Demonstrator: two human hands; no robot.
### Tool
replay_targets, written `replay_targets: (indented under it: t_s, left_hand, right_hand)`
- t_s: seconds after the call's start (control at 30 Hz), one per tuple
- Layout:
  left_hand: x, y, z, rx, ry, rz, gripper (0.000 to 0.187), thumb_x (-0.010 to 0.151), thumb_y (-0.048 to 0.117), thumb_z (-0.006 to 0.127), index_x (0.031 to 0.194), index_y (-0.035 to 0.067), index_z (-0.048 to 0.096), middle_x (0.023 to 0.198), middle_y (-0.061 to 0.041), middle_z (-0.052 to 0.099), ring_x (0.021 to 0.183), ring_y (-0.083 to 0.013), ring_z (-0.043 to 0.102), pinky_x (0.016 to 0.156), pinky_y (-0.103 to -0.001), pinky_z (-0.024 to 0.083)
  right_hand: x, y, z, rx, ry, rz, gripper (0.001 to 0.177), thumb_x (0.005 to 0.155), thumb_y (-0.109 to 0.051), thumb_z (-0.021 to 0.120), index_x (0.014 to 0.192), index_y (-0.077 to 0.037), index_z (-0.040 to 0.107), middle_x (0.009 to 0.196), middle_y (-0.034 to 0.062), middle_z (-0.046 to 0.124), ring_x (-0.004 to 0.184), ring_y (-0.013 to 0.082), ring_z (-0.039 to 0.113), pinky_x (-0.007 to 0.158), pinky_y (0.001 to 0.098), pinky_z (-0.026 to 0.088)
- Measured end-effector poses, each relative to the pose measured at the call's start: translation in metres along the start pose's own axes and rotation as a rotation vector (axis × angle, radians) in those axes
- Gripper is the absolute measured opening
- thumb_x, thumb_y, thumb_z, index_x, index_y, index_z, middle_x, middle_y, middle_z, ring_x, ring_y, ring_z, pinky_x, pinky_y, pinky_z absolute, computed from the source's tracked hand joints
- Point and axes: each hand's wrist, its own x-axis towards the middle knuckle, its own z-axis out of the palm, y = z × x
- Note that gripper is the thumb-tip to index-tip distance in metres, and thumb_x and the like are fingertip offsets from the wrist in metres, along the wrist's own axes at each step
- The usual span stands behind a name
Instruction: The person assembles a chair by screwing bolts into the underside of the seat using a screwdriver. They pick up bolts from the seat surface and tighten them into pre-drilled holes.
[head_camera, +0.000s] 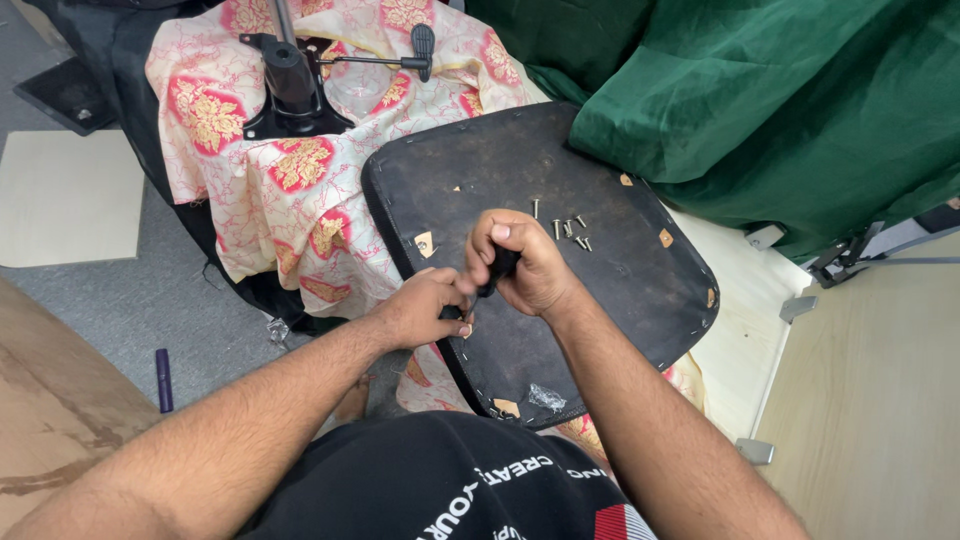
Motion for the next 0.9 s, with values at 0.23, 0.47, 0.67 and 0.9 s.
replay_targets:
  t_s: [0.23, 0.47, 0.67, 0.9]
  left_hand:
    - [-0.001, -0.004, 0.0, 0.05, 0.059, 0.077, 0.027, 0.077, 0.029, 0.087, 0.097, 0.014, 0.078, 0.108, -0.001, 0.061, 0.109, -0.0195, 0.059, 0.098, -0.037, 0.05]
    - [0.003, -0.011, 0.005, 0.036, 0.05, 0.058, 0.027, 0.076, 0.031, 0.087, 0.096, 0.016, 0.078, 0.106, -0.001, 0.061, 0.106, -0.02, 0.06, 0.095, -0.037, 0.051]
    - [0.003, -0.015, 0.005, 0.022, 0.098, 0.156, 0.028, 0.073, 0.03, 0.089, 0.094, 0.014, 0.078, 0.107, -0.003, 0.063, 0.107, -0.0224, 0.06, 0.095, -0.04, 0.051]
    - [0.002, -0.01, 0.004, 0.05, 0.087, 0.123, 0.028, 0.076, 0.031, 0.087, 0.096, 0.014, 0.078, 0.11, -0.002, 0.063, 0.113, -0.0218, 0.059, 0.101, -0.039, 0.049]
  right_hand:
    - [-0.013, 0.024, -0.005, -0.012, 0.235, -0.169, 0.034, 0.099, -0.033, 0.05, 0.077, -0.007, 0.051, 0.06, 0.0055, 0.049, 0.05, 0.0143, 0.041, 0.052, 0.0325, 0.038]
    - [-0.019, 0.034, 0.017, -0.113, 0.469, -0.311, 0.031, 0.102, -0.028, 0.046, 0.079, -0.007, 0.05, 0.061, 0.0067, 0.049, 0.05, 0.0133, 0.04, 0.05, 0.032, 0.038]
    - [-0.013, 0.035, 0.03, -0.191, 0.604, -0.305, 0.03, 0.1, -0.026, 0.047, 0.078, -0.007, 0.05, 0.06, 0.0072, 0.049, 0.048, 0.0142, 0.04, 0.047, 0.0322, 0.037]
    - [0.004, 0.004, 0.01, -0.167, 0.485, -0.135, 0.02, 0.092, -0.026, 0.048, 0.091, -0.008, 0.058, 0.089, 0.0044, 0.063, 0.082, 0.0127, 0.061, 0.075, 0.0309, 0.05]
